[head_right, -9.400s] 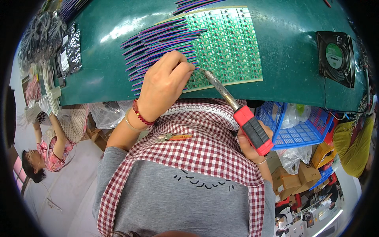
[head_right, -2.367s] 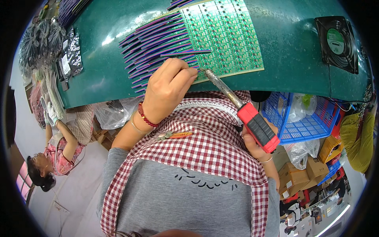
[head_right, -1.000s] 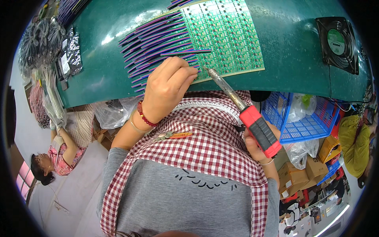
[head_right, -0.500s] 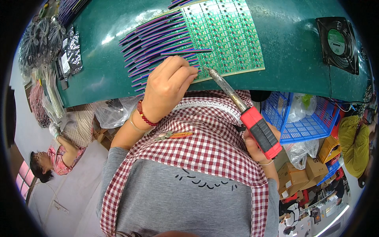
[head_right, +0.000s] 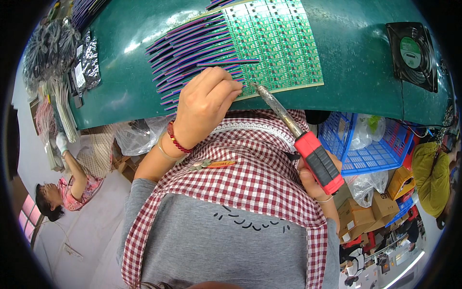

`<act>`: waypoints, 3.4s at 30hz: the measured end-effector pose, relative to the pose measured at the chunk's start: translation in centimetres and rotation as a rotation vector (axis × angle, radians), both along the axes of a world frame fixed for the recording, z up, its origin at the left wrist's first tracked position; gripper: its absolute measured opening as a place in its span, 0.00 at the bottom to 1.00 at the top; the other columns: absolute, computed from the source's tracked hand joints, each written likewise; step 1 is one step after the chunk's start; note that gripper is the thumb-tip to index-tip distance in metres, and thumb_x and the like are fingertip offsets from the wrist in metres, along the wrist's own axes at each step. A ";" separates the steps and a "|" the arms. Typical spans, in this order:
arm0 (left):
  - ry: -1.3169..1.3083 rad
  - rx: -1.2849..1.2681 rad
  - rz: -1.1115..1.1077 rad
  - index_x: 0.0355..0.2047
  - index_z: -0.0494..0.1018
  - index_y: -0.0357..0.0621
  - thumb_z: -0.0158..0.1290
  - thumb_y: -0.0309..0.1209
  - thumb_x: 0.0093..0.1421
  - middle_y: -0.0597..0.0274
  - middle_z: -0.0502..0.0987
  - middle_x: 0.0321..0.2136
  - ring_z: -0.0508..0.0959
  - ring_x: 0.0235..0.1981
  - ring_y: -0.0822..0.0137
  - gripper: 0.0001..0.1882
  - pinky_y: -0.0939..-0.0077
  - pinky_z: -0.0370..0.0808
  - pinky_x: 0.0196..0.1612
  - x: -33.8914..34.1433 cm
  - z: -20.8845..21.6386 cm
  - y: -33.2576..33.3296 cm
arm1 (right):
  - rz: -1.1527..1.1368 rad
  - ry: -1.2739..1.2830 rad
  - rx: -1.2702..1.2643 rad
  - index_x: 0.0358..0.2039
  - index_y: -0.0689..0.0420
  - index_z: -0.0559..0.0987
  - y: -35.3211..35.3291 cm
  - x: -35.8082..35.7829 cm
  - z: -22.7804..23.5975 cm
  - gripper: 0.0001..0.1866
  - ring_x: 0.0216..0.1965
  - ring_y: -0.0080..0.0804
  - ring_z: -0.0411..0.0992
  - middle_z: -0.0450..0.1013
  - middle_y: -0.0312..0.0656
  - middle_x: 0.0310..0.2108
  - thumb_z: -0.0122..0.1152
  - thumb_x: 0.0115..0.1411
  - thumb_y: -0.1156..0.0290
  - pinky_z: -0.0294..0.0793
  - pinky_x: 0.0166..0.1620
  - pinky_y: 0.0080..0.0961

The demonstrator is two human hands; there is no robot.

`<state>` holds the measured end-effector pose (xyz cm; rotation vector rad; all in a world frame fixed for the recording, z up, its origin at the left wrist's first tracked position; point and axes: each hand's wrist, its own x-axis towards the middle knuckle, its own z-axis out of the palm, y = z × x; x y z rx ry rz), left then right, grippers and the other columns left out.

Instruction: The person aligns and attaches ribbon cables onto a circuit board using a soldering tool.

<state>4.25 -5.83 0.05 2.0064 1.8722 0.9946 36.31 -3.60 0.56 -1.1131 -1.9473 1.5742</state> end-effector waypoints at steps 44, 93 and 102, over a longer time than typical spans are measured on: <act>0.061 0.047 0.017 0.30 0.76 0.43 0.63 0.22 0.46 0.64 0.74 0.28 0.74 0.29 0.63 0.10 0.68 0.67 0.31 0.1 -0.7 -0.2 | -0.069 -0.006 -0.034 0.30 0.60 0.81 -0.7 1.2 -0.9 0.18 0.23 0.33 0.74 0.75 0.40 0.22 0.63 0.58 0.54 0.71 0.27 0.27; 0.049 0.030 0.026 0.29 0.76 0.40 0.63 0.22 0.48 0.60 0.72 0.27 0.75 0.28 0.60 0.09 0.67 0.71 0.30 1.0 -0.4 -0.9 | -0.095 0.035 -0.131 0.31 0.61 0.81 -0.8 0.7 -1.0 0.18 0.24 0.31 0.75 0.75 0.38 0.23 0.65 0.57 0.56 0.73 0.29 0.25; 0.048 0.017 0.016 0.29 0.75 0.38 0.63 0.21 0.48 0.59 0.72 0.27 0.75 0.28 0.60 0.09 0.67 0.72 0.30 1.1 -0.2 -0.8 | -0.082 0.043 -0.132 0.33 0.61 0.81 -0.9 1.0 -0.6 0.16 0.24 0.32 0.75 0.75 0.40 0.24 0.65 0.57 0.59 0.73 0.29 0.27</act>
